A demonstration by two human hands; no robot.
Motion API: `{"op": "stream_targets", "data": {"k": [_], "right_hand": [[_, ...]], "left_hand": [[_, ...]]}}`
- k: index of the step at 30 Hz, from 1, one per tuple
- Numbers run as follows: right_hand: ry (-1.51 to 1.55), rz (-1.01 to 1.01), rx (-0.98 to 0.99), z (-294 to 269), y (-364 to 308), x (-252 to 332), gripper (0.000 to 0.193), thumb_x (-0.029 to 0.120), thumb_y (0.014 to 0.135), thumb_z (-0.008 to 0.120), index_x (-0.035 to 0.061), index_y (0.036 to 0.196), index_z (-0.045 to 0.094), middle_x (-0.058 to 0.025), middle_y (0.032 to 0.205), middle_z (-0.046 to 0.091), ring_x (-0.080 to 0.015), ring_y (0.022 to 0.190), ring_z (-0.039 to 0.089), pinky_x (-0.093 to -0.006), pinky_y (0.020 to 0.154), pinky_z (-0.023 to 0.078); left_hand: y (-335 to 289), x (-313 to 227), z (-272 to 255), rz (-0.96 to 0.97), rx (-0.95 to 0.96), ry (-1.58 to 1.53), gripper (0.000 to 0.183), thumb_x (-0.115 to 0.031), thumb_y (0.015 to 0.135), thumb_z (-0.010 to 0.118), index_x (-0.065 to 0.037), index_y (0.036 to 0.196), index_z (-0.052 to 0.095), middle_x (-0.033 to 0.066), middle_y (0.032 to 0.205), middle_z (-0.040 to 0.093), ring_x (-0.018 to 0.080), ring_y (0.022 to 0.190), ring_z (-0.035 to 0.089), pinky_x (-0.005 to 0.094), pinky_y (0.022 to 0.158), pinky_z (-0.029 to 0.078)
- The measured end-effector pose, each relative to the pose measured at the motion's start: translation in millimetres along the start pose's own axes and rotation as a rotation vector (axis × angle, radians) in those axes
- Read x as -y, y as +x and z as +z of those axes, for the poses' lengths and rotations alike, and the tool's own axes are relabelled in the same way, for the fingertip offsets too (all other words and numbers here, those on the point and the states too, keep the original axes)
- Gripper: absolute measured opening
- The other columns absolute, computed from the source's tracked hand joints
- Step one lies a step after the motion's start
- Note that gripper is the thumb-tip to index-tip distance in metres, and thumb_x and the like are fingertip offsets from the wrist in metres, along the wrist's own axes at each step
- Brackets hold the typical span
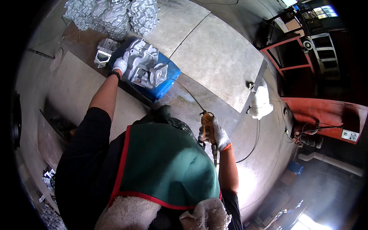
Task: The person picks up metal engine-block castings from a table, applies a liquid spray from a hand-held nozzle to both the interior and exterior of each component, and then places the treated parts onto a different pile on the workspace.
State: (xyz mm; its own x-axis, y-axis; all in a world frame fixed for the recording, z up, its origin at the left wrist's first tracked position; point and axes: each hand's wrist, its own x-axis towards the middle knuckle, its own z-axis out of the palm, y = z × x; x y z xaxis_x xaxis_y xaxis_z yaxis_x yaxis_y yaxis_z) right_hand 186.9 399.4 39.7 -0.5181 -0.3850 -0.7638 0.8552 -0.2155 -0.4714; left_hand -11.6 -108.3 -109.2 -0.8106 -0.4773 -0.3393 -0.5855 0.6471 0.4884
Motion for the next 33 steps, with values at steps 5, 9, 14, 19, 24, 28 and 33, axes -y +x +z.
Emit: {"op": "stream_targets", "data": {"k": [5, 9, 14, 19, 24, 28, 33], "right_hand": [[-0.098, -0.003, -0.025, -5.5, -18.6, -12.3, 0.065, 0.060, 0.088, 0.038, 0.0032, 0.118, 0.049, -0.0133, 0.091, 0.062, -0.0198, 0.074, 0.061, -0.0310, 0.060, 0.050], [-0.122, -0.009, -0.055, -3.8, -15.8, -14.0, 0.062, 0.058, 0.090, 0.037, 0.0031, 0.115, 0.051, -0.0126, 0.089, 0.063, -0.0176, 0.070, 0.061, -0.0287, 0.057, 0.050], [-0.160, -0.010, -0.067, 3.3, -16.0, -11.0, 0.060, 0.056, 0.091, 0.037, 0.0033, 0.114, 0.051, -0.0112, 0.085, 0.063, -0.0165, 0.064, 0.060, -0.0268, 0.053, 0.049], [-0.136, 0.010, -0.057, 5.1, -15.7, -8.9, 0.059, 0.056, 0.091, 0.037, 0.0033, 0.114, 0.051, -0.0114, 0.083, 0.062, -0.0169, 0.061, 0.059, -0.0278, 0.053, 0.050], [-0.112, 0.016, -0.064, 8.6, -18.7, -8.8, 0.059, 0.056, 0.091, 0.038, 0.0032, 0.113, 0.050, -0.0115, 0.081, 0.061, -0.0168, 0.060, 0.058, -0.0278, 0.052, 0.049], [-0.107, 0.016, -0.108, 15.2, -23.3, -7.8, 0.058, 0.056, 0.090, 0.039, 0.0031, 0.111, 0.050, -0.0108, 0.080, 0.059, -0.0159, 0.058, 0.055, -0.0274, 0.051, 0.048], [-0.092, -0.011, -0.088, 8.9, -18.1, -15.1, 0.059, 0.057, 0.089, 0.039, 0.0034, 0.112, 0.049, -0.0106, 0.080, 0.059, -0.0143, 0.057, 0.054, -0.0267, 0.051, 0.047]], "left_hand": [[-1.7, 3.5, 1.6, 0.029, -0.035, -0.014, 0.085, -0.067, 0.086, 0.019, 0.004, 0.103, 0.061, 0.0293, 0.107, 0.056, 0.0431, 0.107, 0.051, 0.0481, 0.091, 0.040], [-9.9, -5.8, -2.4, 0.020, -0.035, -0.022, 0.085, -0.068, 0.086, 0.019, 0.004, 0.102, 0.062, 0.0298, 0.106, 0.056, 0.0433, 0.106, 0.051, 0.0480, 0.091, 0.040], [-12.6, -7.1, -4.7, 0.014, -0.041, -0.033, 0.085, -0.068, 0.086, 0.020, 0.004, 0.102, 0.062, 0.0296, 0.105, 0.057, 0.0433, 0.107, 0.050, 0.0477, 0.091, 0.040], [-9.6, -5.1, -5.1, 0.019, -0.024, -0.032, 0.084, -0.067, 0.086, 0.020, 0.004, 0.103, 0.062, 0.0296, 0.106, 0.056, 0.0431, 0.107, 0.050, 0.0475, 0.092, 0.039], [-8.7, -6.1, -2.2, 0.013, -0.020, -0.041, 0.084, -0.067, 0.086, 0.020, 0.004, 0.103, 0.061, 0.0295, 0.108, 0.056, 0.0432, 0.108, 0.050, 0.0474, 0.092, 0.039], [-5.7, -5.5, -2.0, 0.001, -0.011, -0.014, 0.084, -0.067, 0.086, 0.020, 0.004, 0.105, 0.061, 0.0289, 0.109, 0.056, 0.0433, 0.109, 0.049, 0.0472, 0.093, 0.039], [-4.4, -3.2, -0.9, 0.015, -0.009, -0.021, 0.085, -0.068, 0.086, 0.020, 0.004, 0.108, 0.059, 0.0284, 0.111, 0.055, 0.0428, 0.110, 0.049, 0.0470, 0.094, 0.039]]}}
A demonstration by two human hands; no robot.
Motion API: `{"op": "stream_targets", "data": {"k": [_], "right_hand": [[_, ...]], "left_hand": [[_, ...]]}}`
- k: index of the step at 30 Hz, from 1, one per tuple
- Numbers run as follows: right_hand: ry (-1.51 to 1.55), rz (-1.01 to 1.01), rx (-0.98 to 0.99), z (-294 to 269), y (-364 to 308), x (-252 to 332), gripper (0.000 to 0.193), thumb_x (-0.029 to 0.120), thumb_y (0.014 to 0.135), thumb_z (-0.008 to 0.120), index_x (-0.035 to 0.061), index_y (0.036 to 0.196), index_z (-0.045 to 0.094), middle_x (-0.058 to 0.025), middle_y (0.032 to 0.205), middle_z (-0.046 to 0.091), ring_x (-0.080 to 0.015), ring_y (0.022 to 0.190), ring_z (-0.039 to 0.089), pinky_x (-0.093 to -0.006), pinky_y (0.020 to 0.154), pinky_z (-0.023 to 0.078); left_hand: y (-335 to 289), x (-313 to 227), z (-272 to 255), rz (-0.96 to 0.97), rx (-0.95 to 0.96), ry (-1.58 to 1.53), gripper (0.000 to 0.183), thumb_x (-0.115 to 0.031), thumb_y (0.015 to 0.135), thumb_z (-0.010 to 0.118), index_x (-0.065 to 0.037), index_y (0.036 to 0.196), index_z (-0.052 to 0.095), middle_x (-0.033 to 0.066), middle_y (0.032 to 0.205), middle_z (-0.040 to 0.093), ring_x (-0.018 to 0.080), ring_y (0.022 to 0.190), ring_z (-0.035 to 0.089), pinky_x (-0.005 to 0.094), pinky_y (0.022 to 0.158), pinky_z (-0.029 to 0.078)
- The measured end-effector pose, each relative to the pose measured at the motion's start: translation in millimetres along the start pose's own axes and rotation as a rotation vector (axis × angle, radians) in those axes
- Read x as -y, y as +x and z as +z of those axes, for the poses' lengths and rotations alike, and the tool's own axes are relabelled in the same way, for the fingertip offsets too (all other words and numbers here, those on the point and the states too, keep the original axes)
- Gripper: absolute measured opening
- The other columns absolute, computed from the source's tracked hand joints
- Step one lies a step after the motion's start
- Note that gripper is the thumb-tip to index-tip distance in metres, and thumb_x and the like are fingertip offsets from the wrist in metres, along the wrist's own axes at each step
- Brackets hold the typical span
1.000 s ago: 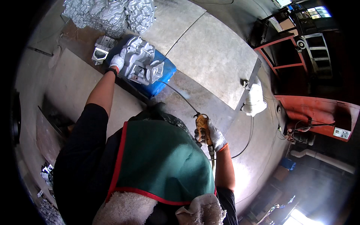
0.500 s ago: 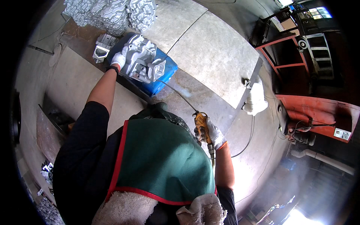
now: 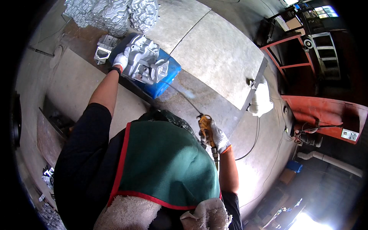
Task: The person picks up metal engine-block castings from a table, applies a liquid spray from a hand-held nozzle to both the interior and exterior of each component, and then places the treated parts onto a different pile on the workspace.
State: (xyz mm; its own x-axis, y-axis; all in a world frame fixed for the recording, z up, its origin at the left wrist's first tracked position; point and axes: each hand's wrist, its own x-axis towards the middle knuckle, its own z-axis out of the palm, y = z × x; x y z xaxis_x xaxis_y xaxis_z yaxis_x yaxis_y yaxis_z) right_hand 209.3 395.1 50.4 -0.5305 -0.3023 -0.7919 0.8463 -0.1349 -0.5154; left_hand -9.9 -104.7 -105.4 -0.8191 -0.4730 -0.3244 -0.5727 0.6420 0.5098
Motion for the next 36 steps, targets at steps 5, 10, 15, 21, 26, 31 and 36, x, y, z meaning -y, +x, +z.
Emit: {"op": "stream_targets", "data": {"k": [5, 10, 15, 21, 26, 31, 36], "right_hand": [[0.016, -0.010, -0.011, 0.8, 2.0, -5.8, 0.057, 0.056, 0.091, 0.036, 0.0060, 0.115, 0.049, -0.0089, 0.081, 0.060, -0.0133, 0.057, 0.054, -0.0259, 0.050, 0.047], [-0.047, 0.000, 0.007, 2.8, 3.7, -9.3, 0.057, 0.056, 0.092, 0.034, 0.0069, 0.115, 0.050, -0.0080, 0.082, 0.061, -0.0124, 0.057, 0.056, -0.0246, 0.050, 0.047], [0.062, -0.034, 0.011, 11.7, -6.4, 6.0, 0.063, 0.060, 0.088, 0.038, 0.0038, 0.113, 0.051, -0.0112, 0.090, 0.062, -0.0202, 0.070, 0.062, -0.0331, 0.058, 0.051], [0.087, -0.073, 0.054, 7.8, 3.9, 4.4, 0.062, 0.059, 0.089, 0.037, 0.0031, 0.113, 0.052, -0.0116, 0.090, 0.062, -0.0205, 0.071, 0.062, -0.0332, 0.061, 0.052], [-0.036, -0.100, -0.016, 22.1, -2.3, 8.1, 0.061, 0.058, 0.090, 0.036, 0.0032, 0.113, 0.052, -0.0113, 0.088, 0.063, -0.0187, 0.068, 0.061, -0.0303, 0.060, 0.051], [-0.105, -0.089, 0.048, 19.2, -3.2, 10.5, 0.061, 0.057, 0.091, 0.036, 0.0031, 0.114, 0.052, -0.0094, 0.089, 0.062, -0.0165, 0.067, 0.059, -0.0291, 0.061, 0.050], [-0.133, -0.136, -0.071, 25.9, -12.4, 7.6, 0.061, 0.055, 0.092, 0.036, 0.0023, 0.117, 0.052, -0.0075, 0.092, 0.062, -0.0136, 0.072, 0.059, -0.0259, 0.068, 0.049]], "left_hand": [[2.2, 0.4, -0.9, -0.025, 0.001, 0.018, 0.086, -0.069, 0.085, 0.019, 0.004, 0.108, 0.059, 0.0283, 0.112, 0.055, 0.0427, 0.110, 0.049, 0.0470, 0.094, 0.038], [-2.3, -3.2, -1.6, -0.003, 0.017, 0.006, 0.086, -0.069, 0.085, 0.018, 0.003, 0.108, 0.059, 0.0281, 0.112, 0.055, 0.0431, 0.110, 0.049, 0.0467, 0.094, 0.039], [-4.8, -2.5, -6.1, -0.003, 0.046, -0.002, 0.086, -0.068, 0.086, 0.019, 0.004, 0.109, 0.059, 0.0283, 0.113, 0.054, 0.0424, 0.110, 0.049, 0.0465, 0.094, 0.039], [-4.6, -2.8, -0.3, -0.001, 0.005, -0.003, 0.084, -0.067, 0.086, 0.020, 0.004, 0.109, 0.059, 0.0284, 0.113, 0.054, 0.0422, 0.111, 0.049, 0.0466, 0.094, 0.039], [-7.5, -4.4, -5.3, -0.018, 0.009, 0.018, 0.083, -0.066, 0.087, 0.021, 0.004, 0.107, 0.059, 0.0282, 0.112, 0.055, 0.0409, 0.111, 0.049, 0.0459, 0.094, 0.039], [-6.6, -6.0, -1.3, -0.006, -0.002, -0.002, 0.082, -0.066, 0.087, 0.021, 0.004, 0.104, 0.061, 0.0285, 0.110, 0.056, 0.0417, 0.109, 0.050, 0.0465, 0.092, 0.040], [-6.8, -5.3, 0.4, 0.025, -0.004, 0.011, 0.082, -0.065, 0.087, 0.020, 0.004, 0.103, 0.061, 0.0290, 0.109, 0.055, 0.0423, 0.108, 0.050, 0.0471, 0.092, 0.039]]}}
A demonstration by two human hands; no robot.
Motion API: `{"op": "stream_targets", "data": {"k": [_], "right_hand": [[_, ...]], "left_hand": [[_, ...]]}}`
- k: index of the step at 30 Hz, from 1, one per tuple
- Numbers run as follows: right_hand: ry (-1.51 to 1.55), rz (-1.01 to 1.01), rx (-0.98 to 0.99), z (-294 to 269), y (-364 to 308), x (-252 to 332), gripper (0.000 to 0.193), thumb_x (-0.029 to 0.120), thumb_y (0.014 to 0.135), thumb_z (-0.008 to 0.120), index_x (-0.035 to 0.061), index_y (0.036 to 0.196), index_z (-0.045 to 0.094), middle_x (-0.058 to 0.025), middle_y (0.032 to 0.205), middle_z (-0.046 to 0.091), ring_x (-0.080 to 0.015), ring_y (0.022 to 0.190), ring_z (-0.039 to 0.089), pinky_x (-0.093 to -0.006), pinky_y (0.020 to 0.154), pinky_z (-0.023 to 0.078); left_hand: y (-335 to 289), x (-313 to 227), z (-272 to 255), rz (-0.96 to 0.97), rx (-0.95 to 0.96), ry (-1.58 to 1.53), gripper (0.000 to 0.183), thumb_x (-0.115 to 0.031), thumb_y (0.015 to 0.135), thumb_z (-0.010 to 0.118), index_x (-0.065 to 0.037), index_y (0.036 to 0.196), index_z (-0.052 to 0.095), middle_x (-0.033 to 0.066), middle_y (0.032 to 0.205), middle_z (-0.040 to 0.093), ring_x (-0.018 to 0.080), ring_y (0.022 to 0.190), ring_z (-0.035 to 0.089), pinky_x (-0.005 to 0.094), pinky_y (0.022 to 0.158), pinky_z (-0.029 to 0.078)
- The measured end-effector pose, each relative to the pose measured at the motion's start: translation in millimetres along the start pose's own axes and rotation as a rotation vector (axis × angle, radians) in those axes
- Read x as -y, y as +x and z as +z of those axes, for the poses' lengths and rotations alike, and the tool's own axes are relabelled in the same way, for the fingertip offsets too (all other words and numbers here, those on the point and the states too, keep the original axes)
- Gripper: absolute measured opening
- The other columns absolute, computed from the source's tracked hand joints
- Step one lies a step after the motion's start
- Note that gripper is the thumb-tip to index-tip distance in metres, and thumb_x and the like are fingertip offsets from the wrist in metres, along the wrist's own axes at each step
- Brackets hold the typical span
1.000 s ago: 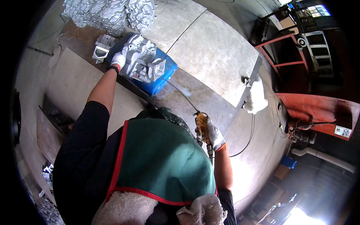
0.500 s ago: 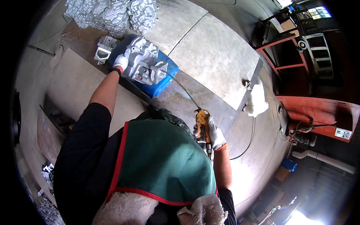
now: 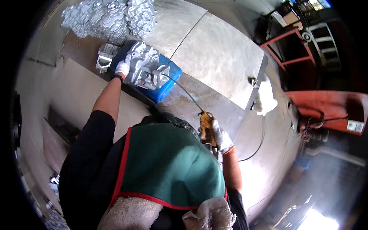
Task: The person picks up metal engine-block castings from a table, applies a liquid spray from a hand-held nozzle to both the interior and exterior of each component, and then places the treated parts onto a different pile on the workspace.
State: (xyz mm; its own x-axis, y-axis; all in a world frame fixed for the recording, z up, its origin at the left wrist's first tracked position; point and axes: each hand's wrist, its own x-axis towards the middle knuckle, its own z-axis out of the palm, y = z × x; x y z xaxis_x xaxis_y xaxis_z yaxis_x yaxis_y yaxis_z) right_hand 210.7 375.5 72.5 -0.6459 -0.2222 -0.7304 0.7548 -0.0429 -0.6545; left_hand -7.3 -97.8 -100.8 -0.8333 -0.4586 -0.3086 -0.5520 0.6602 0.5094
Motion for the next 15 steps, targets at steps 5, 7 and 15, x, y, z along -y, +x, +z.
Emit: {"op": "stream_targets", "data": {"k": [5, 7, 15], "right_hand": [[-0.118, -0.159, -0.095, -2.7, -9.0, 5.2, 0.064, 0.057, 0.091, 0.038, -0.0017, 0.108, 0.056, -0.0088, 0.083, 0.062, -0.0139, 0.067, 0.058, -0.0269, 0.061, 0.048], [-0.130, -0.091, -0.193, -7.0, -1.2, 3.8, 0.067, 0.059, 0.090, 0.038, -0.0033, 0.094, 0.061, -0.0071, 0.069, 0.060, -0.0131, 0.058, 0.055, -0.0273, 0.055, 0.046], [-0.432, -0.103, -0.180, -12.7, -14.4, -2.9, 0.068, 0.062, 0.087, 0.040, -0.0019, 0.087, 0.062, -0.0050, 0.066, 0.057, -0.0102, 0.052, 0.046, -0.0261, 0.049, 0.038]], "left_hand": [[-6.4, -6.8, -7.3, 0.010, -0.020, 0.059, 0.083, -0.064, 0.088, 0.016, 0.003, 0.102, 0.062, 0.0288, 0.106, 0.057, 0.0434, 0.106, 0.051, 0.0474, 0.091, 0.040], [-8.1, -4.2, -10.6, 0.001, -0.039, 0.047, 0.084, -0.064, 0.088, 0.015, 0.003, 0.100, 0.063, 0.0288, 0.106, 0.058, 0.0436, 0.105, 0.051, 0.0475, 0.090, 0.040], [4.3, 1.1, -4.4, 0.017, -0.020, 0.106, 0.084, -0.064, 0.088, 0.014, 0.004, 0.098, 0.064, 0.0294, 0.103, 0.058, 0.0447, 0.104, 0.051, 0.0469, 0.089, 0.040]]}}
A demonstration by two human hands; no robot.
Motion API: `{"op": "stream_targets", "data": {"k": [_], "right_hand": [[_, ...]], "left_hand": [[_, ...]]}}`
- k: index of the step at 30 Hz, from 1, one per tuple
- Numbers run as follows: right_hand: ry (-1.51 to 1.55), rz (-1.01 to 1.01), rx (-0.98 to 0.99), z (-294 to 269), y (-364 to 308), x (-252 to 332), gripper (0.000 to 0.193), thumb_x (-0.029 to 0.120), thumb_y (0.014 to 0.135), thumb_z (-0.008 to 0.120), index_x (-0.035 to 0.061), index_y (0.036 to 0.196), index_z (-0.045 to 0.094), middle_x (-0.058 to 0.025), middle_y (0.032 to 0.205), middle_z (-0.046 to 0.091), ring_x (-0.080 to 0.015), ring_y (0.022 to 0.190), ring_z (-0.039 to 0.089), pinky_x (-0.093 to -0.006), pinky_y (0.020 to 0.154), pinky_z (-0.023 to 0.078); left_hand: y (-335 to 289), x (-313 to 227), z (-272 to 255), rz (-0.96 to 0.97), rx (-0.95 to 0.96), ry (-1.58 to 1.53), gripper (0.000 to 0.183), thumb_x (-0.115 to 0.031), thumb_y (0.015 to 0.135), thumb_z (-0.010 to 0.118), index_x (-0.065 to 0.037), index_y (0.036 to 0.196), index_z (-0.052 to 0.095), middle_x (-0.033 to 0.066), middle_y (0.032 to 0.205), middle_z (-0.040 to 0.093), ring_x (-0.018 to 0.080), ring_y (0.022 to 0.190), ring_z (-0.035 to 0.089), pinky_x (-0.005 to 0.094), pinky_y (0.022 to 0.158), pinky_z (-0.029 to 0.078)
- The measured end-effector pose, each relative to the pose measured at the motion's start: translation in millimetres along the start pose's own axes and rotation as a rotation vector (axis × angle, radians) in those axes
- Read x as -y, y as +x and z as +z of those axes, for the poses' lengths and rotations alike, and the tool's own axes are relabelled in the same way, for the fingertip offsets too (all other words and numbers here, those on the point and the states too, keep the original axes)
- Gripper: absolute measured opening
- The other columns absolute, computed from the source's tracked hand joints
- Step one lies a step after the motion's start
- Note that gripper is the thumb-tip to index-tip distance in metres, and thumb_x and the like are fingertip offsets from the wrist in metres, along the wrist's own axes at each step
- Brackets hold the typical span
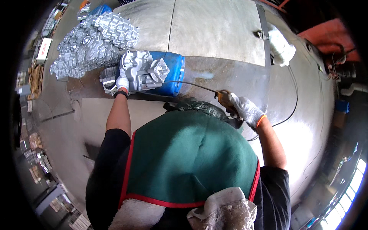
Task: The person picks up metal engine-block castings from a table, applies a liquid spray from a hand-held nozzle to both the interior and exterior of each component, and then places the treated parts onto a different pile on the workspace.
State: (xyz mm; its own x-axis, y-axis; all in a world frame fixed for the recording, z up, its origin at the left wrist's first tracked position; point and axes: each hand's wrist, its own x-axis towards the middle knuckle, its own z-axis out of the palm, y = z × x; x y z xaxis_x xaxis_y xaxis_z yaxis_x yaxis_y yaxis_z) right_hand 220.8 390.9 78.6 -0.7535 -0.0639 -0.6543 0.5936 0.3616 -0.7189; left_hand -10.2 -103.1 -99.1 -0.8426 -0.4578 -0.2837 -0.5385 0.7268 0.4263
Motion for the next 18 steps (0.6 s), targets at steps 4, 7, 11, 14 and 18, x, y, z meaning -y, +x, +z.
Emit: {"op": "stream_targets", "data": {"k": [4, 7, 11, 14, 18], "right_hand": [[0.168, 0.093, -0.035, 2.4, 5.6, 14.4, 0.070, 0.063, 0.087, 0.041, -0.0025, 0.093, 0.062, -0.0052, 0.071, 0.060, -0.0090, 0.057, 0.050, -0.0231, 0.052, 0.040], [0.198, 0.156, -0.029, 3.4, 14.8, 18.8, 0.069, 0.065, 0.086, 0.039, -0.0008, 0.084, 0.061, -0.0031, 0.059, 0.054, -0.0095, 0.047, 0.046, -0.0228, 0.046, 0.037], [0.304, 0.150, -0.036, 7.2, 27.1, 11.1, 0.066, 0.062, 0.087, 0.039, -0.0001, 0.088, 0.062, -0.0037, 0.065, 0.057, -0.0105, 0.048, 0.046, -0.0263, 0.046, 0.037], [0.439, 0.104, -0.024, 11.7, 43.3, -6.4, 0.065, 0.061, 0.088, 0.039, 0.0004, 0.092, 0.060, -0.0045, 0.069, 0.059, -0.0103, 0.050, 0.048, -0.0258, 0.046, 0.038], [0.460, 0.129, 0.013, 14.4, 48.3, -3.9, 0.063, 0.061, 0.088, 0.039, 0.0019, 0.097, 0.059, -0.0040, 0.070, 0.059, -0.0096, 0.053, 0.050, -0.0242, 0.047, 0.040]], "left_hand": [[-7.6, -6.1, -1.9, -0.016, -0.014, 0.000, 0.093, -0.069, 0.086, 0.014, 0.009, 0.101, 0.061, 0.0303, 0.103, 0.058, 0.0432, 0.105, 0.052, 0.0456, 0.090, 0.039], [-4.2, -6.0, -1.3, -0.033, -0.026, -0.012, 0.094, -0.070, 0.086, 0.013, 0.010, 0.101, 0.060, 0.0300, 0.103, 0.059, 0.0421, 0.105, 0.053, 0.0441, 0.089, 0.040], [-2.3, -5.0, 1.0, -0.020, -0.037, -0.016, 0.094, -0.070, 0.086, 0.013, 0.010, 0.101, 0.060, 0.0299, 0.103, 0.059, 0.0420, 0.104, 0.053, 0.0439, 0.089, 0.040], [-2.2, -5.4, 2.6, -0.011, -0.043, -0.020, 0.094, -0.070, 0.086, 0.013, 0.010, 0.102, 0.060, 0.0298, 0.103, 0.059, 0.0420, 0.104, 0.053, 0.0437, 0.088, 0.040], [-2.5, -1.7, 1.2, -0.010, -0.051, -0.030, 0.094, -0.070, 0.086, 0.013, 0.010, 0.102, 0.060, 0.0297, 0.103, 0.059, 0.0419, 0.104, 0.053, 0.0435, 0.088, 0.040]]}}
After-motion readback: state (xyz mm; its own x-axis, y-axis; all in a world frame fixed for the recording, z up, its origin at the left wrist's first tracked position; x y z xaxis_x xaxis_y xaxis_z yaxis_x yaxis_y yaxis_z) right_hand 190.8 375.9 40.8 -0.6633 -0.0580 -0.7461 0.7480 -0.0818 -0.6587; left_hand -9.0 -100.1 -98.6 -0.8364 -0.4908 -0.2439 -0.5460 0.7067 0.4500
